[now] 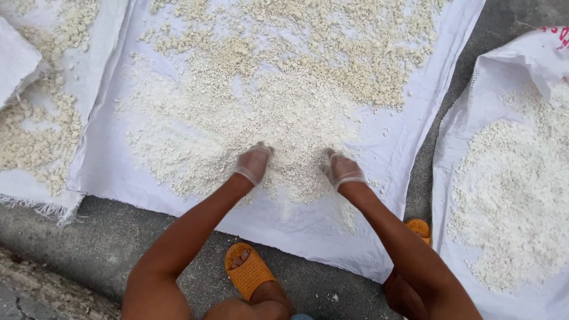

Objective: The person spreads white granular material across multiple white sacks laid on a concrete floor. They use gloved hands to flatten and distribute the granules evenly, moving between adjacent sacks to continue the spreading process.

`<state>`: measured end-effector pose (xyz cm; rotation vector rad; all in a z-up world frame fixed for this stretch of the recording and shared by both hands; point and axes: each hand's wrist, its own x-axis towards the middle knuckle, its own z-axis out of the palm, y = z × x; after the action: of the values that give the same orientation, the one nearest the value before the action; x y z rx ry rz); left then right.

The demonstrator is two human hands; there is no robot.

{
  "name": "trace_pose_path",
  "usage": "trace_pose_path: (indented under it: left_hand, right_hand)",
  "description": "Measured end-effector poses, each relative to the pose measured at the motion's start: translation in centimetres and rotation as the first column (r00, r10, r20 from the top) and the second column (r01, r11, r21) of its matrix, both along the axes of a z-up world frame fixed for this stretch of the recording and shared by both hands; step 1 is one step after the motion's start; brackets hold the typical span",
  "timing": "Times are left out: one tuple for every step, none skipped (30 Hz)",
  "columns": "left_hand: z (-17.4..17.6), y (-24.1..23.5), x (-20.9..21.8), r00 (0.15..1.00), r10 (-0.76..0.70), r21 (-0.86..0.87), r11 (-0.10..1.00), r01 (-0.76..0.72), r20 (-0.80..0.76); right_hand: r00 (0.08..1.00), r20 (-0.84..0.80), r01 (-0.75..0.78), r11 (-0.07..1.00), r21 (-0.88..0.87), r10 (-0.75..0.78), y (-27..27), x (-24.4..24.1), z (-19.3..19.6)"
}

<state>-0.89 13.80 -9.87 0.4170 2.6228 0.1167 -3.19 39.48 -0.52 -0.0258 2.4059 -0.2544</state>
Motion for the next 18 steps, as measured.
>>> trace_pose_path:
  left_hand:
    - [-2.0,-0.7,-0.2,0.993,0.111,0.114,0.987,-0.113,0.025]
    - [-4.1,-1.2,-0.4,0.974,0.216,0.225,0.948,-0.224,0.062]
    - [-5.3,-1.9,-0.9,0.975,0.213,0.225,0.949,-0.222,0.062]
    - [-6.5,-2.6,-1.7,0.992,0.098,0.053,0.994,-0.094,-0.085]
    - [-7.7,-3.4,-2.4,0.978,-0.043,-0.137,0.99,0.014,-0.206]
    - [-5.0,-3.4,-2.9,0.978,-0.032,-0.139,0.99,0.003,-0.208]
    - [-2.3,-3.5,-3.3,0.864,0.501,0.296,0.819,-0.492,0.049]
    - [0.5,-3.6,-3.7,0.503,0.729,0.485,0.267,-0.833,0.463]
    - [2.3,-3.9,-3.5,0.5,0.734,0.484,0.264,-0.834,0.46]
    - [4.2,-4.0,-3.4,0.482,0.652,0.534,0.138,-0.834,0.585]
    - [6.0,-4.1,-3.3,0.471,0.547,0.56,0.004,-0.828,0.692]
    - [6.1,-4.4,-3.2,0.47,0.55,0.562,0.001,-0.827,0.69]
    - [6.2,-4.7,-3.1,0.479,0.521,0.569,-0.016,-0.823,0.707]
    - [6.2,-4.9,-3.0,0.489,0.49,0.574,-0.03,-0.818,0.722]
    - [5.6,-5.1,-2.9,0.49,0.493,0.577,-0.03,-0.816,0.719]
    - [5.0,-5.2,-2.7,0.455,0.493,0.552,-0.061,-0.832,0.741]
    - [4.4,-5.4,-2.4,0.42,0.492,0.525,-0.092,-0.846,0.762]
    - [0.8,-5.9,-2.2,0.419,0.495,0.527,-0.095,-0.845,0.761]
  right_hand:
    - [0.997,0.067,-0.052,0.997,0.053,0.049,-0.6,0.7,2.0]
    - [0.986,0.137,-0.107,0.989,0.103,0.092,-1.1,1.4,4.1]
    - [0.987,0.136,-0.104,0.989,0.103,0.089,-1.5,2.2,3.4]
    - [0.984,0.156,-0.102,0.99,0.1,0.086,-2.0,2.8,2.7]
    - [0.981,0.176,-0.101,0.99,0.097,0.082,-2.5,3.4,1.9]
    - [0.98,0.174,-0.112,0.989,0.095,0.094,-2.0,3.8,-1.7]
    - [0.975,0.117,-0.199,0.976,0.094,0.188,-1.6,4.2,-5.4]
    - [0.96,0.06,-0.278,0.956,0.094,0.274,-1.4,4.7,-9.1]
    - [0.959,0.059,-0.283,0.955,0.091,0.279,-2.2,4.3,-8.0]
    - [0.971,0.017,-0.24,0.968,0.073,0.24,-2.8,3.8,-7.0]
    - [0.98,-0.023,-0.198,0.979,0.054,0.199,-3.5,3.3,-5.9]
    - [0.979,-0.026,-0.202,0.978,0.053,0.204,-3.9,2.2,-4.7]
    - [0.994,-0.02,-0.106,0.993,0.042,0.107,-4.2,1.1,-3.4]
    - [1.0,-0.012,-0.006,0.999,0.032,0.007,-4.6,-0.1,-2.2]
    - [1.0,-0.015,-0.008,1.0,0.03,0.008,-5.4,-1.3,-0.8]
    - [0.999,-0.036,0.011,1.0,0.01,-0.011,-6.3,-2.5,0.6]
    - [0.998,-0.055,0.03,0.999,-0.011,-0.031,-7.2,-3.6,2.0]
    - [0.998,-0.057,0.026,1.0,-0.012,-0.026,-7.6,-4.7,1.7]
